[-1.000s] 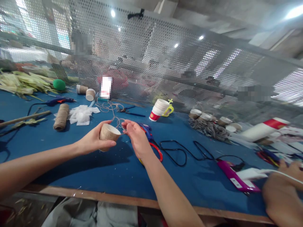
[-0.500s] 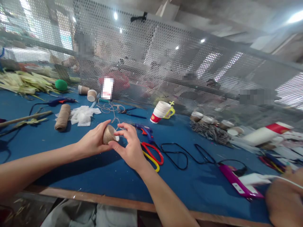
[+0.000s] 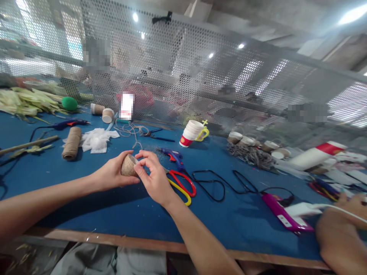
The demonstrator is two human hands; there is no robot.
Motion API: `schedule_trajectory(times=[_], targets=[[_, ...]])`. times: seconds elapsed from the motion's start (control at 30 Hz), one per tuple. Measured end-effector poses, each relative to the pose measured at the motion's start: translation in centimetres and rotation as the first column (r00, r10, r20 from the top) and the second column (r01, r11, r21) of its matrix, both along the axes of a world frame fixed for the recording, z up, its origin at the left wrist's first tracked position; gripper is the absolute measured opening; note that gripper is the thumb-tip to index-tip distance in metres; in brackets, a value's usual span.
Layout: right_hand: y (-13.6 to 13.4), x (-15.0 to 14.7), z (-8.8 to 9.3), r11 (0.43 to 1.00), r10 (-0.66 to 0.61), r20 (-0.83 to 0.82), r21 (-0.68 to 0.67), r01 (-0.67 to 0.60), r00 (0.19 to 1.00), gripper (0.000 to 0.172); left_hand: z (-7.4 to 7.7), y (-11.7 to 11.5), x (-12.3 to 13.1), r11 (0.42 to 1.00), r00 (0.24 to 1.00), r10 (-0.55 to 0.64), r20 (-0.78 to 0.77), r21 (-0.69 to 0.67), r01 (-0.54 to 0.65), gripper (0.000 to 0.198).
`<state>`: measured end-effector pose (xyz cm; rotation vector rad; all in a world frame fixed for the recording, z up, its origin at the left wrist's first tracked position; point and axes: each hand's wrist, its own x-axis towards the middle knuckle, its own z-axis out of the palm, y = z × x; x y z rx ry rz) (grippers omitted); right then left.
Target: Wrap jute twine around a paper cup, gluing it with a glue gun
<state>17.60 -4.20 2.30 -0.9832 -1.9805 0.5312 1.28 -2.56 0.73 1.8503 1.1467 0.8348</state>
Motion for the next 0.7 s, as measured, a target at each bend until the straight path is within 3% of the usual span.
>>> schedule_trajectory(times=[0.43,0.6,0.7], targets=[[0.18,-0.67,-0.57,1.0,-0.013,0.001,0.016,0.013,1.0,0.02,-0.43,-0.12,0.26,0.997,0.99,0.015,-0.142,0.08,-0.004,0.092],[0.55,-0.04,-0.4,0.995,-0.027,-0.04,-0.095,0.023,0.999,0.034,-0.04,-0.25,0.11,0.998,0.995,-0.028,-0.093,-0.067,0.022,0.093],[0.72,0.19,-0.5,0.996,-0.02,-0.025,-0.083,0.018,0.999,0.029,0.07,-0.28,0.08,0.983,0.997,-0.047,-0.053,-0.18,0.037,0.094]])
